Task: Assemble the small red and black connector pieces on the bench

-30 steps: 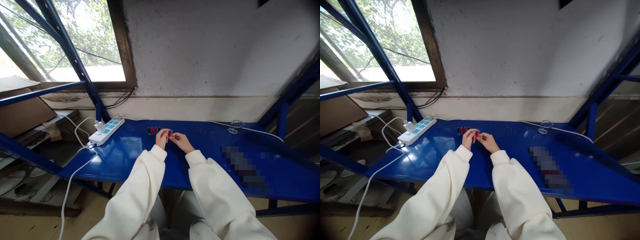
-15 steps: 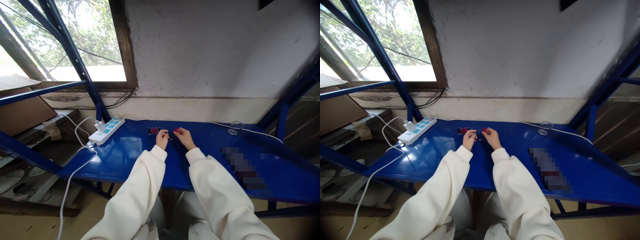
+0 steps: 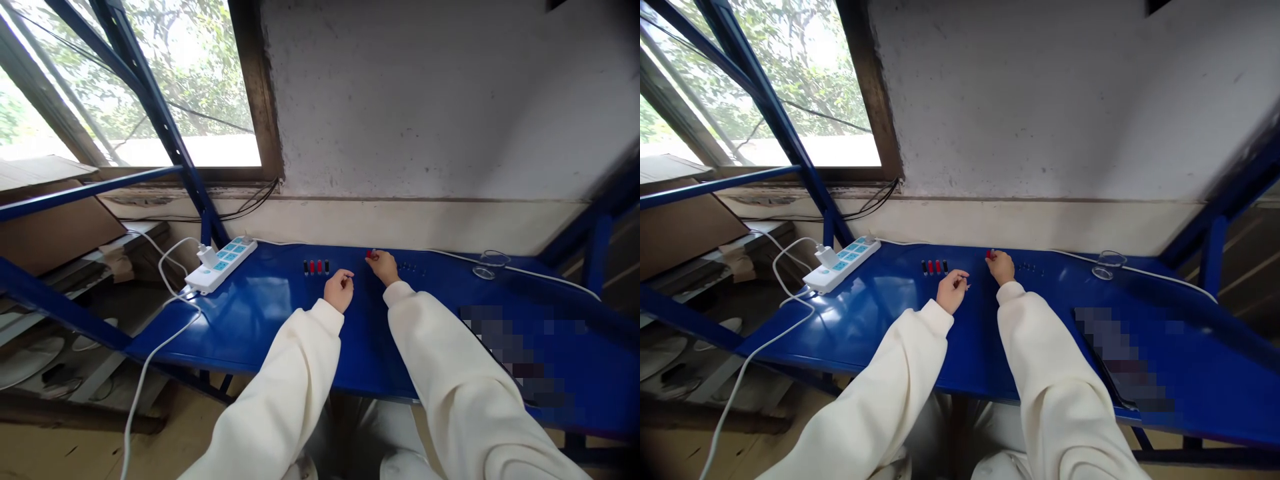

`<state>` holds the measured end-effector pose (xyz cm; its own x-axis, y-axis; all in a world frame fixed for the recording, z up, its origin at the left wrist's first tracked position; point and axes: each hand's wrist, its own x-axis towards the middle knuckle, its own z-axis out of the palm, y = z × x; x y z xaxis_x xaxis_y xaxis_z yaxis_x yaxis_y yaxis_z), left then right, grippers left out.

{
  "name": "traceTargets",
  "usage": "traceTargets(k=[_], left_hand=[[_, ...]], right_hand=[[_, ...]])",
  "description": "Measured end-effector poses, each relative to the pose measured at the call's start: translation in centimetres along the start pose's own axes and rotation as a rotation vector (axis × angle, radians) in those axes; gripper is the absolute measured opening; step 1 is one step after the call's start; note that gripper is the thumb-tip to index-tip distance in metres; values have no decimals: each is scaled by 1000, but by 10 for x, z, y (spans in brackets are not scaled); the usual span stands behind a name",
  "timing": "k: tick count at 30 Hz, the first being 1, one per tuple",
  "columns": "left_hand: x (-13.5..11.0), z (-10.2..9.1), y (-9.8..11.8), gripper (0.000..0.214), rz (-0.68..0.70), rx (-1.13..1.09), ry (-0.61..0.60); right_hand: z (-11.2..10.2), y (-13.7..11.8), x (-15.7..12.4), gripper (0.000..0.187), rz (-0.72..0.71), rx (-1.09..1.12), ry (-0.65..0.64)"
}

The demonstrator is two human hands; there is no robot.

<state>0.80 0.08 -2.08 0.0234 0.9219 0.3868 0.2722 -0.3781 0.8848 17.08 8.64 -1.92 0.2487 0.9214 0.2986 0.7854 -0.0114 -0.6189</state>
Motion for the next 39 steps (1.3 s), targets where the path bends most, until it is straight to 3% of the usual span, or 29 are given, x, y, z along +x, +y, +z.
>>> traceTargets(k=[23,33,39], left_hand=[[-2,-1,5,20,29,158,-40],[-5,-5,12,20,-16,308,-114],[-4,-5,11,21,3,371,-87]], right_hand=[[-1,10,17,14,-2,-121,-201],[-1,11,17,14,10,-103,-197],[0,12,20,14,15,-103,-207]])
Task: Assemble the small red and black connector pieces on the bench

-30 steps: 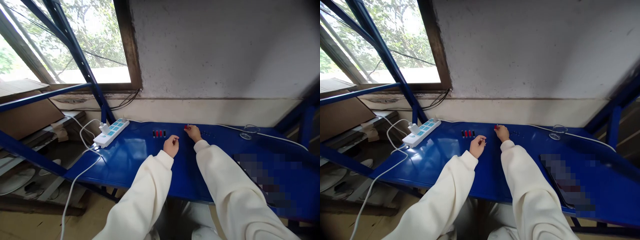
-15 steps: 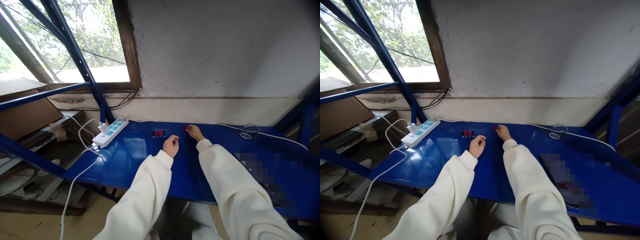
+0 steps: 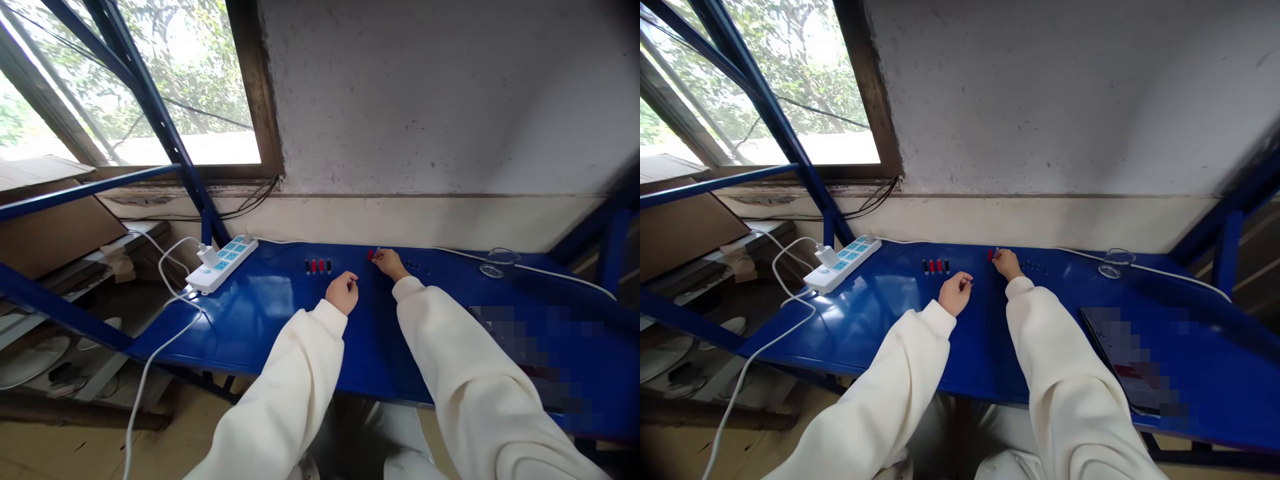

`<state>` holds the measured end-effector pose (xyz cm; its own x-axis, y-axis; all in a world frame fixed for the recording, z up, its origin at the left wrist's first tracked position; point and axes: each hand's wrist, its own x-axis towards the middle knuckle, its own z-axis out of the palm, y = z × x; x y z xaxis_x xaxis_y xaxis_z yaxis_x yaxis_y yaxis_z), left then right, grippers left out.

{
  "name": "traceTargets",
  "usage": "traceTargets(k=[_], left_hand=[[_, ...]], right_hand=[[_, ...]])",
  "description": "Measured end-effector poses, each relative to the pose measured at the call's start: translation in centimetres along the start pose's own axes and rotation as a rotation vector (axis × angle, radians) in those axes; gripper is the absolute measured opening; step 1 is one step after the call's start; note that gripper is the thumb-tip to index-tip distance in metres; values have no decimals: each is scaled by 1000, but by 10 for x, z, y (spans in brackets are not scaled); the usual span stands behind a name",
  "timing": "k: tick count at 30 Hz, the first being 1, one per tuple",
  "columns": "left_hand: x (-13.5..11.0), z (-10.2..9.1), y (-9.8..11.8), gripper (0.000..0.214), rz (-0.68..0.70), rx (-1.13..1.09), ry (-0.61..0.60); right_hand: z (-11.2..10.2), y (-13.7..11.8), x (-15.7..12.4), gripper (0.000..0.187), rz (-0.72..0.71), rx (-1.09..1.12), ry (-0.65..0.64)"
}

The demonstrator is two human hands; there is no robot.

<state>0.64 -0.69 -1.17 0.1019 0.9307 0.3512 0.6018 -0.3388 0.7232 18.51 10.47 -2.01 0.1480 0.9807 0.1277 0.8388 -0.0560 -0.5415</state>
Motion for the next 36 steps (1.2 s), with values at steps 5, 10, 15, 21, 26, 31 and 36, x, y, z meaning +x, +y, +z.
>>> traceTargets(k=[5,10,15,21,26,31,36], left_hand=[[1,-1,0,21,-1,67,-6],[0,-2,0,24,-6,145,-10],[3,-10,1,38,-4,269,32],[10,-20,-5,60,-122,333,69],[15,-19,-12,64,-151,405,67],[17,-19,-11,60,-170,443,62],[19,-20,-12,38,-164,372,129]], right_hand=[[-2,-2,0,15,5,-4,-6],[-2,-2,-1,15,1,-6,-14],[-4,-3,-1,16,8,-10,-23],[-8,-5,-3,16,34,-22,-49],[-12,-7,-4,26,115,-19,-88],[-20,-12,-21,32,171,-23,-108],[-26,-23,-56,31,69,6,-79]])
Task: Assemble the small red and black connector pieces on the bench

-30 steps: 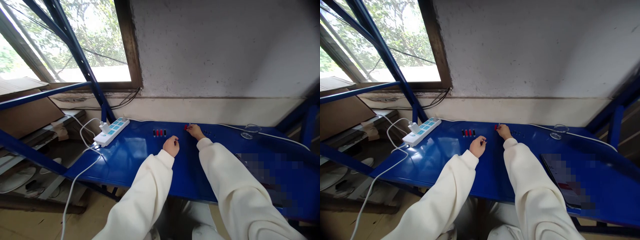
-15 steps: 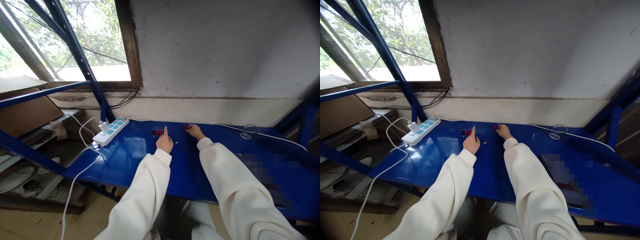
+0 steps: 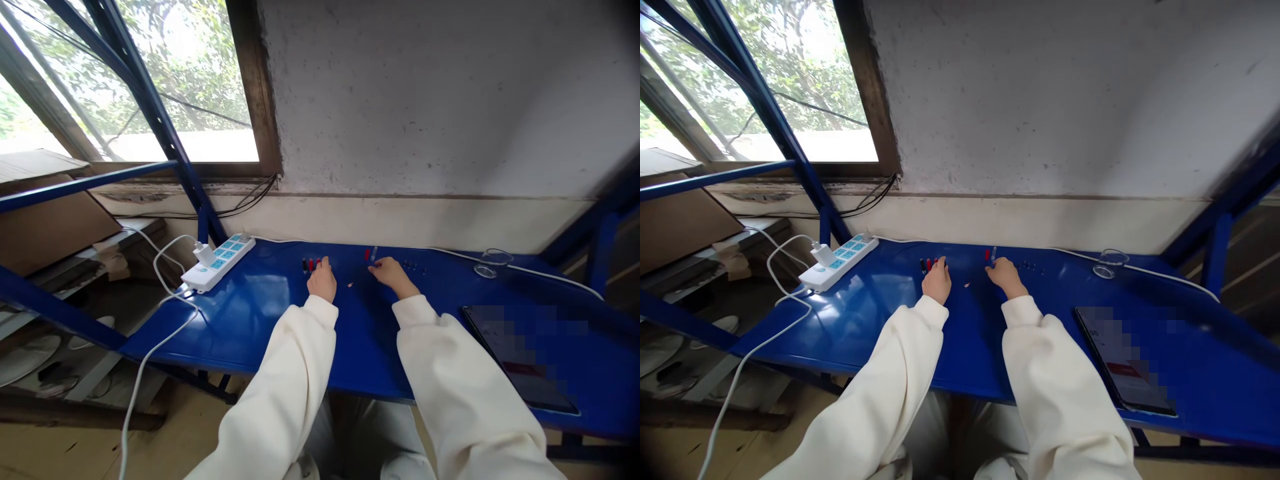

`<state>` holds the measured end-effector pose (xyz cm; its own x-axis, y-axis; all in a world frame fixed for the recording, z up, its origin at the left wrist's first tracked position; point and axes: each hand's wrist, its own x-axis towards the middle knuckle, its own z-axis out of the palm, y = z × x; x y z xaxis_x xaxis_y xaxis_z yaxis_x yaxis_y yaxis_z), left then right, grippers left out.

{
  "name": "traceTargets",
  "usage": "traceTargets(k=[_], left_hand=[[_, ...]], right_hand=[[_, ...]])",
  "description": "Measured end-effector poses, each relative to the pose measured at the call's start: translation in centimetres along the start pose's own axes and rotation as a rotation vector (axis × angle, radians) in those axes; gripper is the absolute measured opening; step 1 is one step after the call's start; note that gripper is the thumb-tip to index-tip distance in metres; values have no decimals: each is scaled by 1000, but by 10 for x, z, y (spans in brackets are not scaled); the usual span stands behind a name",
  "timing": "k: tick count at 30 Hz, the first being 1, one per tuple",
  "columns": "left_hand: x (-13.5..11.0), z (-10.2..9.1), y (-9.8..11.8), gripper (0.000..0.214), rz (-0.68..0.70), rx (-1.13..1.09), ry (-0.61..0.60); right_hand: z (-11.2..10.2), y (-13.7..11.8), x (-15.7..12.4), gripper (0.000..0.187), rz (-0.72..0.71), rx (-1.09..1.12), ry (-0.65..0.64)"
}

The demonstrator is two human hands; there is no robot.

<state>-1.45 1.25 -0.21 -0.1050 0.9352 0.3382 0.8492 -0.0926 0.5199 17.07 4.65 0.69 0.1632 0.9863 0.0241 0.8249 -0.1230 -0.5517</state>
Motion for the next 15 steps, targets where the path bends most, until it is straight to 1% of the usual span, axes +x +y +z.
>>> traceTargets(k=[3,5,7,10,12,15], left_hand=[[2,2,-3,27,-2,-135,8],[3,4,-3,23,14,-296,8],[3,6,-1,20,27,-502,-10],[-1,6,5,19,3,-842,-106],[-4,4,9,21,-22,-1021,-192],[-9,0,15,24,-29,-1145,-274]], right_hand=[[2,-9,-26,23,-40,57,17],[4,-16,-41,19,-85,106,30],[7,-22,-53,20,-114,150,90],[11,-29,-64,28,-143,247,174],[13,-31,-67,36,-184,322,177],[15,-32,-69,45,-266,426,162]])
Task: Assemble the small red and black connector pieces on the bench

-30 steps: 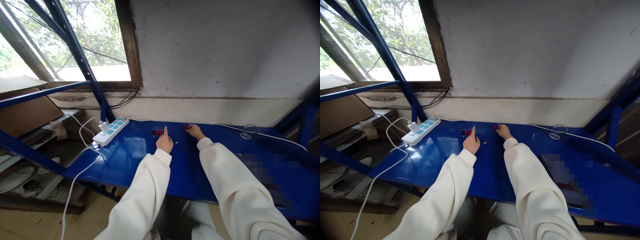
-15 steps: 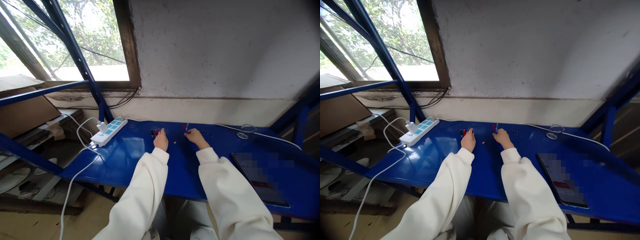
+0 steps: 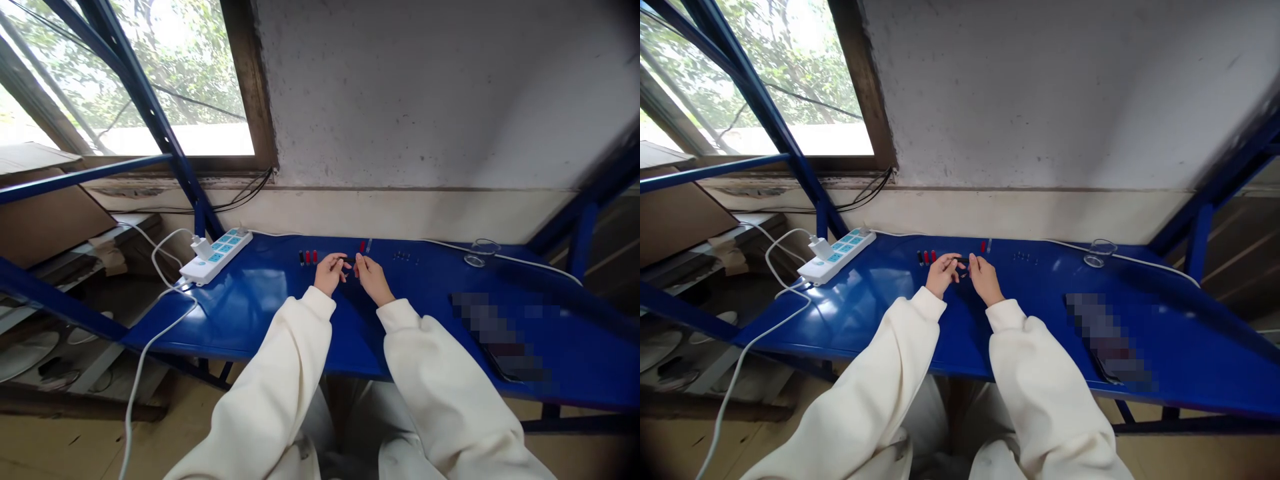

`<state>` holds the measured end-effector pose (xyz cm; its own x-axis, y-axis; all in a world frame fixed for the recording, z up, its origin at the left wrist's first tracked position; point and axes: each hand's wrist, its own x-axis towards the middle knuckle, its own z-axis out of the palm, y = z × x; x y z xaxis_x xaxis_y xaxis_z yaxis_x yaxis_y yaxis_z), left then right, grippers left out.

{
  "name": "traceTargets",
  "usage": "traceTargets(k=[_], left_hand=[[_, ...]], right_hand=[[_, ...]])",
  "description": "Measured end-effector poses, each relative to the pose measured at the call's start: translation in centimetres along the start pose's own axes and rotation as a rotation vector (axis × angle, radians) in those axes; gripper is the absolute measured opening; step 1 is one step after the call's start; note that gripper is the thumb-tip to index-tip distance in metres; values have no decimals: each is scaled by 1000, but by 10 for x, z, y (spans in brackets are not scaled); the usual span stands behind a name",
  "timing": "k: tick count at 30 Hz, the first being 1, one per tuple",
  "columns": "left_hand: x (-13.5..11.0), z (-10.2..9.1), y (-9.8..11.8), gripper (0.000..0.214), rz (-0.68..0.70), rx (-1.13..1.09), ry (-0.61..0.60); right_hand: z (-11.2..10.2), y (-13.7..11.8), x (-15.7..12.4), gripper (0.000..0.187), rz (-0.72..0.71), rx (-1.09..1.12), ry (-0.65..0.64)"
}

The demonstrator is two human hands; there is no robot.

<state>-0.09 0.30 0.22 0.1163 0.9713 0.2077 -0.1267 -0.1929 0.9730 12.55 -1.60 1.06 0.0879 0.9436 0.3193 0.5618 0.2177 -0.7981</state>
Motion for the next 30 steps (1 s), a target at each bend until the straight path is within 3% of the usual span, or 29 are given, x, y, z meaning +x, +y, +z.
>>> traceTargets(k=[17,30], left_hand=[[-4,0,5,30,-60,-23,-46],[-5,2,-5,33,79,225,23]], right_hand=[[3,4,-1,48,-75,127,81],[3,-1,-2,47,-82,214,42]])
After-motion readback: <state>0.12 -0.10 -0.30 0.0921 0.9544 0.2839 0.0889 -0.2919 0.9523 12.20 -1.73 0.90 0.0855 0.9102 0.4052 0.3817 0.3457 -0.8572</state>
